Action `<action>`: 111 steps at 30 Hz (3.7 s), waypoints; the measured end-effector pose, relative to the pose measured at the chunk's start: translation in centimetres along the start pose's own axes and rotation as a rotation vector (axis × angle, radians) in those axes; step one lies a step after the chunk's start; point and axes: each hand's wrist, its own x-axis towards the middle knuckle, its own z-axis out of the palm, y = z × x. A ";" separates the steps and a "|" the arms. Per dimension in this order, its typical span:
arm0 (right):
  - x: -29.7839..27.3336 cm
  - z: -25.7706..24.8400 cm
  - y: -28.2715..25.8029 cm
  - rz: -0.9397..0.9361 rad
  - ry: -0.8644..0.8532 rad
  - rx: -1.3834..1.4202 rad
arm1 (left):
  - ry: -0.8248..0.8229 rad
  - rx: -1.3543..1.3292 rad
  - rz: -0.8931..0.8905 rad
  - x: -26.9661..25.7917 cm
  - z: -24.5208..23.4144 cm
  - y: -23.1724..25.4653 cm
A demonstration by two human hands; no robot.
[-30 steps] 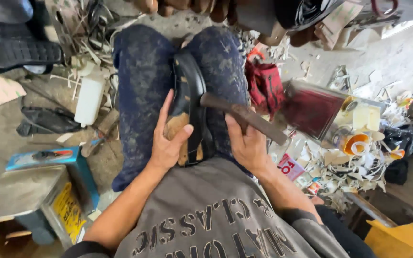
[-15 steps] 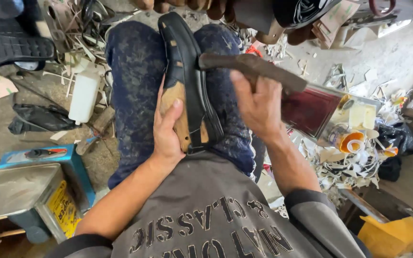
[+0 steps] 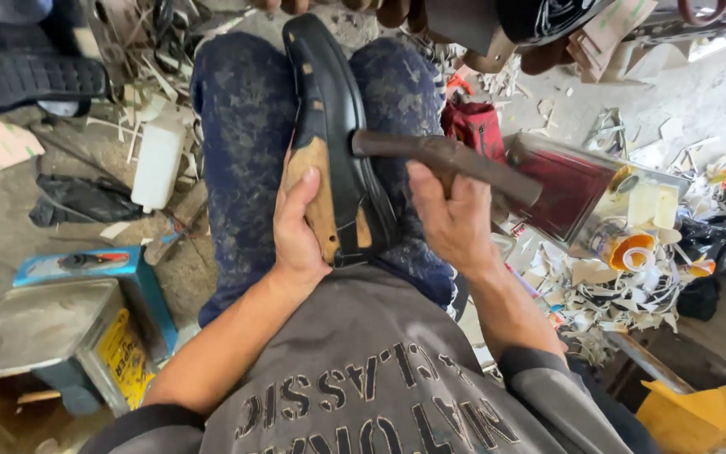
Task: The person sits on the floor and holds a black shoe on their lap. They use a hammer to repeatedly tap the sole and heel area, rotating the shoe to access different sides.
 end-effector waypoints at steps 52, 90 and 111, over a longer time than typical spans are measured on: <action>-1.2 -6.4 2.2 0.093 -0.199 -0.099 | 0.104 0.034 0.119 3.1 2.6 -0.6; 2.5 -7.4 -2.0 -0.289 -0.345 -0.098 | -0.470 1.396 1.045 0.2 -0.5 2.5; 0.0 -5.4 -2.6 -0.028 0.120 0.137 | -0.370 1.439 0.994 1.4 1.0 3.6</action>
